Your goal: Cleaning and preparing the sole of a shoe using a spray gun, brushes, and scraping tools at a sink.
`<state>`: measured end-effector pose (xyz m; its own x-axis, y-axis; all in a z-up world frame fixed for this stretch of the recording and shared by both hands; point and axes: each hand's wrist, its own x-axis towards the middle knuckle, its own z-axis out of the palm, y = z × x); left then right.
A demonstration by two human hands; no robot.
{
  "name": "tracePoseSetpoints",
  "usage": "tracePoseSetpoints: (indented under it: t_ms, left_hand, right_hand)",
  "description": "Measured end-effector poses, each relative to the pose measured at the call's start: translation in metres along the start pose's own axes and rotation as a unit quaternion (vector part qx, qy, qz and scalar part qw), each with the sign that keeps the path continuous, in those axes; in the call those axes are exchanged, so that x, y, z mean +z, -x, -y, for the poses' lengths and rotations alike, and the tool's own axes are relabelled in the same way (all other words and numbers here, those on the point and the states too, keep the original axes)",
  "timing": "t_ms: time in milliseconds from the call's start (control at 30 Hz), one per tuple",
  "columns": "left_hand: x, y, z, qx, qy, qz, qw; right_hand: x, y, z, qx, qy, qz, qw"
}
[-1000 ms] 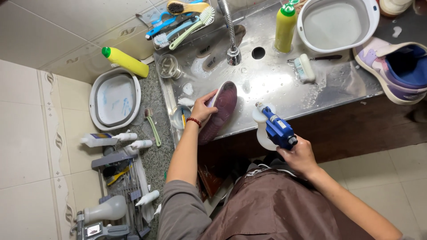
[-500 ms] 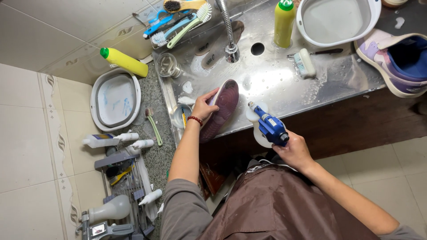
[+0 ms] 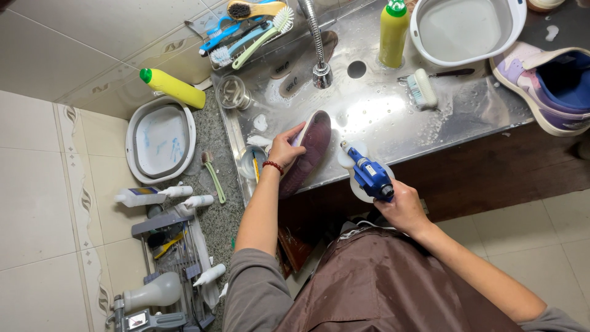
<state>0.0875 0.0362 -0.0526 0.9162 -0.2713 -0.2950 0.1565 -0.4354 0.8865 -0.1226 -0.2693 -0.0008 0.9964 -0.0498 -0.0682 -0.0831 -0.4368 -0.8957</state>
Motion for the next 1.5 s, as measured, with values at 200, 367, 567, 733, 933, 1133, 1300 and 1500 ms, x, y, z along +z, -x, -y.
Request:
tracePoseSetpoints:
  t_ms: [200, 367, 567, 733, 933, 1133, 1300, 1500]
  left_hand:
    - [0.001, -0.005, 0.014, 0.016, 0.024, 0.007, 1.0]
    - [0.0, -0.001, 0.003, 0.013, -0.004, 0.001, 1.0]
    - [0.0, -0.001, 0.004, 0.017, -0.026, -0.001, 1.0]
    - [0.0, 0.001, -0.001, 0.029, -0.025, 0.001, 0.999]
    - [0.001, -0.001, 0.002, 0.037, -0.011, 0.005, 0.999]
    - [0.003, 0.0, -0.007, 0.045, -0.037, -0.001, 0.998]
    - [0.005, -0.033, 0.075, 0.025, 0.026, -0.013, 0.999]
    - [0.014, -0.01, 0.013, 0.15, -0.288, -0.041, 0.945]
  right_hand:
    - [-0.001, 0.0, 0.005, -0.002, -0.002, -0.01, 1.0]
    - [-0.003, 0.0, 0.01, 0.004, -0.003, -0.01, 1.0]
    - [-0.004, 0.0, 0.009, 0.006, 0.001, -0.011, 1.0]
    - [-0.007, -0.001, 0.012, 0.009, -0.005, -0.007, 1.0]
    - [-0.011, -0.003, 0.011, 0.013, 0.005, 0.003, 1.0]
    - [-0.012, -0.005, 0.01, 0.02, -0.015, 0.004, 1.0]
    - [-0.01, -0.005, 0.007, -0.011, -0.005, -0.004, 1.0]
    - [-0.012, -0.003, 0.012, 0.039, -0.022, 0.006, 0.999]
